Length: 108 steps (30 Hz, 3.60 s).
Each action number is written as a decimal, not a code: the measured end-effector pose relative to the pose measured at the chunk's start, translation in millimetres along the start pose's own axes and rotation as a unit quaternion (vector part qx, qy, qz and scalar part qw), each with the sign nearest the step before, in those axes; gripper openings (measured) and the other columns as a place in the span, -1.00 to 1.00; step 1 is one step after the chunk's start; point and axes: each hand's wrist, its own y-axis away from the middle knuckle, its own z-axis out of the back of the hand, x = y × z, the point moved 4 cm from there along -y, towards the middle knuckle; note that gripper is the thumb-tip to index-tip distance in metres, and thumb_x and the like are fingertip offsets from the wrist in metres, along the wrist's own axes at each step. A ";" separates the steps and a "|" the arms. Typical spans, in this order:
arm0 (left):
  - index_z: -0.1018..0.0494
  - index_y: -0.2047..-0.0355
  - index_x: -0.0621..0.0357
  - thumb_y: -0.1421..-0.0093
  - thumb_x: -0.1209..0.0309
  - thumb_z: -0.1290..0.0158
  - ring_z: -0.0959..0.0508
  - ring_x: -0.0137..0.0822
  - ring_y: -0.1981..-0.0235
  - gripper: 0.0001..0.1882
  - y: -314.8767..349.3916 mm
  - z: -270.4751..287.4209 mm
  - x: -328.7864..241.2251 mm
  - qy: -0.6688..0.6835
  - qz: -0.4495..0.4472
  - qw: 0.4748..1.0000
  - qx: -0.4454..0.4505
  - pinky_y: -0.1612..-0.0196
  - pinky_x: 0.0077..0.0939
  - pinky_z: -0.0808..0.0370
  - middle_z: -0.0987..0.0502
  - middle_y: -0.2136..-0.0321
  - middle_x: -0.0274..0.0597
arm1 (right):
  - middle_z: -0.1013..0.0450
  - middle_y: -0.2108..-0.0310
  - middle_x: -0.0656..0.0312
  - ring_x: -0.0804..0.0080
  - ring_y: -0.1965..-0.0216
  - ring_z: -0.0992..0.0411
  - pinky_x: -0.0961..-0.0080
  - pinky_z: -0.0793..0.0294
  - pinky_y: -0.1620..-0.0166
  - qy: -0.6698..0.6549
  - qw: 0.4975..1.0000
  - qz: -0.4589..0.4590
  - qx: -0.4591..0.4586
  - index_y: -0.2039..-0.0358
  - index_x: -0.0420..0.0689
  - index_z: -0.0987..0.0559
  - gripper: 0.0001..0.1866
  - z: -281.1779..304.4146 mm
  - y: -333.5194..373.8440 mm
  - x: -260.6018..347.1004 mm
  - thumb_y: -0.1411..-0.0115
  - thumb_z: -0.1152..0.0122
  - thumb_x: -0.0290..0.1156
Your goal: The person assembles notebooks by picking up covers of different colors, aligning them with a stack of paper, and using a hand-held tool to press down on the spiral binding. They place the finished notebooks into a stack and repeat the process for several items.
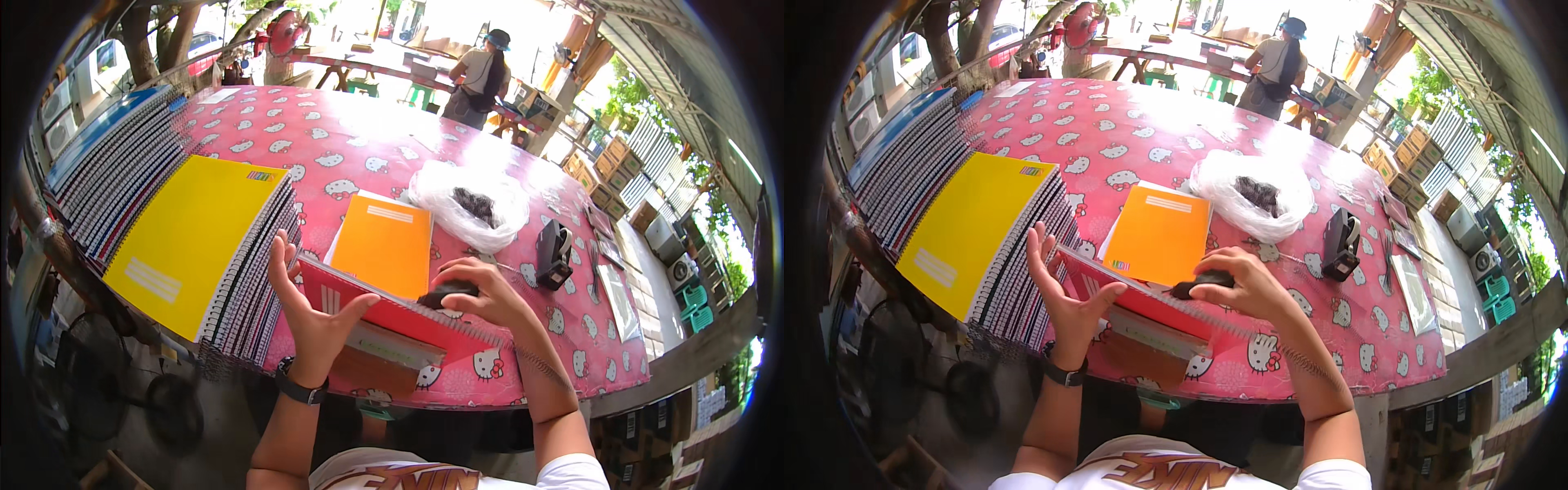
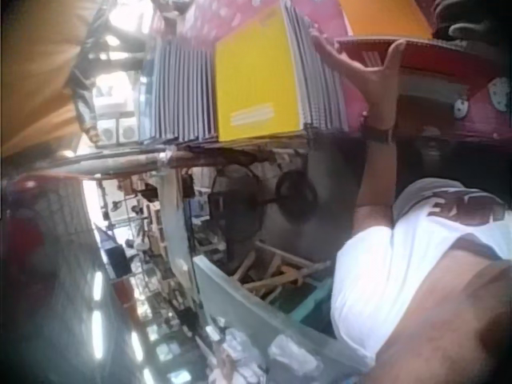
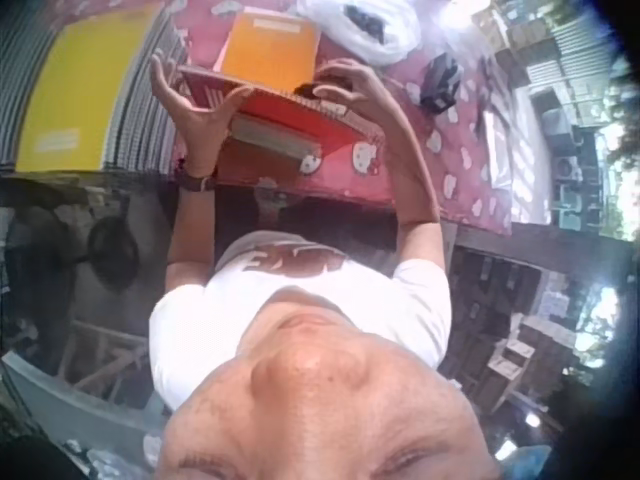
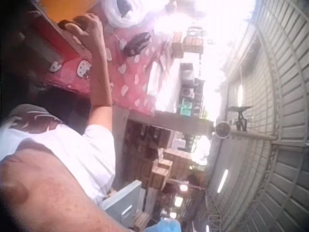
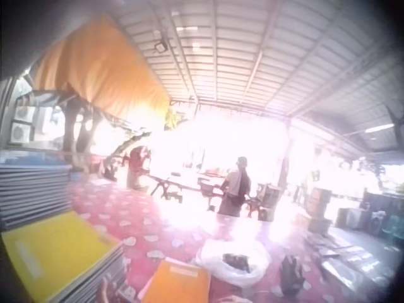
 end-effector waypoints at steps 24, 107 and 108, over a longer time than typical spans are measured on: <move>-0.30 -0.02 0.09 0.04 0.60 -0.22 -0.36 -0.67 0.61 -0.41 4.7 -20.2 27.1 0.336 0.202 0.914 0.102 0.63 -0.81 -0.27 -0.48 0.39 -0.34 | -0.49 0.27 0.16 0.41 0.18 -0.43 0.45 -0.39 0.11 -0.264 0.964 -0.035 0.028 0.24 -0.27 -0.56 -0.49 -5.6 -32.0 2.8 -0.05 -0.21 -0.02; -0.55 0.36 0.23 0.06 0.66 -0.20 -0.56 -0.39 0.37 -0.79 0.6 -43.5 -118.5 0.327 0.008 0.913 0.243 0.34 -0.55 -0.51 -0.53 0.38 -0.18 | -0.42 0.52 0.17 0.31 0.53 -0.42 0.49 -0.42 0.45 0.076 0.952 0.124 -0.271 0.39 -0.19 -0.49 -0.82 37.5 65.0 133.2 0.05 -0.28 -0.56; -0.55 0.36 0.23 0.06 0.66 -0.20 -0.56 -0.39 0.37 -0.79 -0.4 -44.3 -116.9 0.326 0.012 0.915 0.239 0.34 -0.55 -0.51 -0.53 0.38 -0.18 | -0.42 0.52 0.17 0.31 0.53 -0.42 0.49 -0.42 0.45 0.075 0.953 0.125 -0.266 0.39 -0.19 -0.49 -0.82 36.2 63.1 133.9 0.05 -0.28 -0.56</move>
